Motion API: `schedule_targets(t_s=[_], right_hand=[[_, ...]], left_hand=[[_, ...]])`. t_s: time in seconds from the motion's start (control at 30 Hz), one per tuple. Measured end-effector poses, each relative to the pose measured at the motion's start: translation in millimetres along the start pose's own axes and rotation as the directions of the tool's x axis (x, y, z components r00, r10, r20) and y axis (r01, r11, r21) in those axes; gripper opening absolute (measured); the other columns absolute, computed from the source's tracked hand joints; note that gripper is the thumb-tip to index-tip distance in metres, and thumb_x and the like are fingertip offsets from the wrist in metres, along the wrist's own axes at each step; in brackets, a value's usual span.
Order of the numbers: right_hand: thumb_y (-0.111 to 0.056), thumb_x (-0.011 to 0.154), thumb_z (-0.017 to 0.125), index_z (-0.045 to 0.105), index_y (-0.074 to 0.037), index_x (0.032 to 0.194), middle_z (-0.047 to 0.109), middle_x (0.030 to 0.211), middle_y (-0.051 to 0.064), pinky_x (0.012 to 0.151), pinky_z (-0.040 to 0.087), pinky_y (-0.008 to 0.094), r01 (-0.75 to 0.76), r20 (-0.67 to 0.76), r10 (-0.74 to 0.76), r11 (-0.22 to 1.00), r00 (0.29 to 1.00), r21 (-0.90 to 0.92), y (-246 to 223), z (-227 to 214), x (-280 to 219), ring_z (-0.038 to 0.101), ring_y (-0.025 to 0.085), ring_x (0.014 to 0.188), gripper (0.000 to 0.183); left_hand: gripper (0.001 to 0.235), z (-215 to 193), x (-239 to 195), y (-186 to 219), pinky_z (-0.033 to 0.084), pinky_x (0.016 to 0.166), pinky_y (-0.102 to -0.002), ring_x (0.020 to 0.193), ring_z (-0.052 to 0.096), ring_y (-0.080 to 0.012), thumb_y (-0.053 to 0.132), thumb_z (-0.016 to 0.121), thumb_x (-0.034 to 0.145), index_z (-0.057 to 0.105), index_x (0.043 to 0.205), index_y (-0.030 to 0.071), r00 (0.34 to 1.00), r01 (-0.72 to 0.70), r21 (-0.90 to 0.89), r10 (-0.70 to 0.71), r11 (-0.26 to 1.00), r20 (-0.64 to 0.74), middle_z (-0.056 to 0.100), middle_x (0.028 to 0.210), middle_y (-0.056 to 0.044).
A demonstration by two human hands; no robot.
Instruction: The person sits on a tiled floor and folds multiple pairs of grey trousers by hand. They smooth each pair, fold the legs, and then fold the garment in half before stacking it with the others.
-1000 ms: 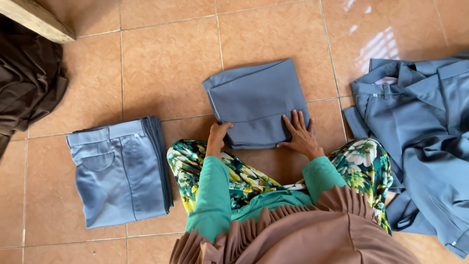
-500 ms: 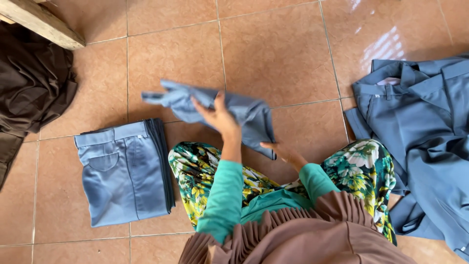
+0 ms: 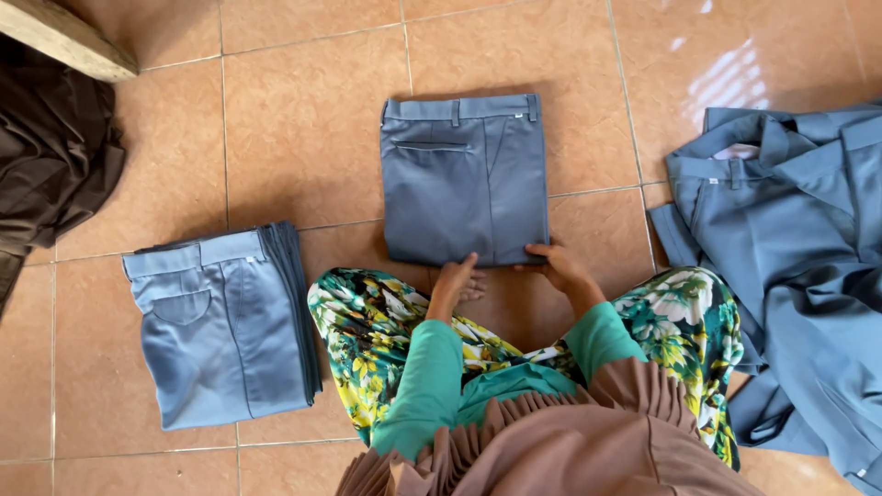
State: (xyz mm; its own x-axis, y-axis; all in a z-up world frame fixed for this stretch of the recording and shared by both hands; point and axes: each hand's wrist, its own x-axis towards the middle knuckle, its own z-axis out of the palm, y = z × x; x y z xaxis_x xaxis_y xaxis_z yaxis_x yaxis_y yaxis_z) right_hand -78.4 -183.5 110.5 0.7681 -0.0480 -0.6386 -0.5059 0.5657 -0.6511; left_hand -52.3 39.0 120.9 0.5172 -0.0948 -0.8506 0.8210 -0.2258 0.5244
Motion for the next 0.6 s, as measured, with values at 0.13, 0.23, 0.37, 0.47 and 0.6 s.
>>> schedule_targets(t_s=[0.13, 0.23, 0.37, 0.47, 0.6], right_hand=[[0.005, 0.084, 0.073, 0.031, -0.006, 0.157, 0.031, 0.155, 0.023, 0.086, 0.059, 0.069, 0.049, -0.021, -0.049, 0.999, 0.999, -0.012, -11.8, -12.0, -2.0, 0.052, 0.051, 0.123, 0.085], [0.006, 0.088, 0.07, 0.044, -0.007, 0.148, 0.05, 0.128, 0.012, 0.075, 0.067, 0.057, 0.08, -0.022, -0.08, 0.997, 0.997, -0.014, -18.3, -21.2, -6.3, 0.066, 0.042, 0.104, 0.067], [-0.006, 0.092, 0.074, 0.041, -0.019, 0.156, 0.048, 0.13, 0.028, 0.081, 0.058, 0.053, 0.151, -0.191, -0.27, 0.867, 0.944, -0.475, -3.2, -52.7, 20.6, 0.058, 0.043, 0.109, 0.074], [-0.024, 0.09, 0.083, 0.062, -0.017, 0.139, 0.064, 0.102, 0.016, 0.072, 0.057, 0.04, 0.181, -0.167, -0.528, 0.545, 0.833, -0.819, 25.8, -94.1, 72.2, 0.066, 0.026, 0.088, 0.054], [-0.051, 0.096, 0.074, 0.071, -0.02, 0.126, 0.066, 0.101, 0.005, 0.081, 0.053, 0.04, 0.049, -0.212, -0.56, 0.413, 0.801, -0.909, 4.6, -80.9, 82.9, 0.067, 0.022, 0.094, 0.043]], left_hand=[[0.084, -34.3, 77.1, -44.8, 0.06, 0.06, -0.049, 0.073, 0.076, -0.0401, 0.057, 0.066, 0.093, 0.058, 0.127, -0.019, 0.974, -0.125, -0.154, 0.091, 0.98, -0.209, 0.069, 0.1, -0.037], [0.086, -55.5, 57.9, -19.4, 0.059, 0.077, -0.049, 0.108, 0.068, -0.0478, 0.04, 0.08, 0.087, 0.046, 0.139, -0.02, 0.877, -0.355, -0.415, 0.144, 0.838, -0.459, 0.057, 0.126, -0.042], [0.047, -86.6, 33.1, 2.2, 0.049, 0.105, -0.053, 0.124, 0.058, -0.0353, 0.015, 0.066, 0.102, 0.04, 0.14, 0.002, 0.68, -0.587, -0.118, 0.408, 0.801, -0.61, 0.051, 0.131, -0.022], [0.051, -106.7, 60.5, -4.9, 0.055, 0.099, -0.054, 0.117, 0.063, -0.0365, 0.014, 0.063, 0.099, 0.039, 0.143, 0.002, 0.678, -0.482, 0.225, 0.524, 0.846, -0.516, 0.06, 0.125, -0.023], [0.043, -121.7, 100.0, -3.4, 0.057, 0.098, -0.051, 0.127, 0.061, -0.0342, 0.025, 0.049, 0.104, 0.057, 0.144, 0.011, 0.856, -0.229, 0.239, 0.312, 0.943, -0.411, 0.061, 0.139, -0.016]])
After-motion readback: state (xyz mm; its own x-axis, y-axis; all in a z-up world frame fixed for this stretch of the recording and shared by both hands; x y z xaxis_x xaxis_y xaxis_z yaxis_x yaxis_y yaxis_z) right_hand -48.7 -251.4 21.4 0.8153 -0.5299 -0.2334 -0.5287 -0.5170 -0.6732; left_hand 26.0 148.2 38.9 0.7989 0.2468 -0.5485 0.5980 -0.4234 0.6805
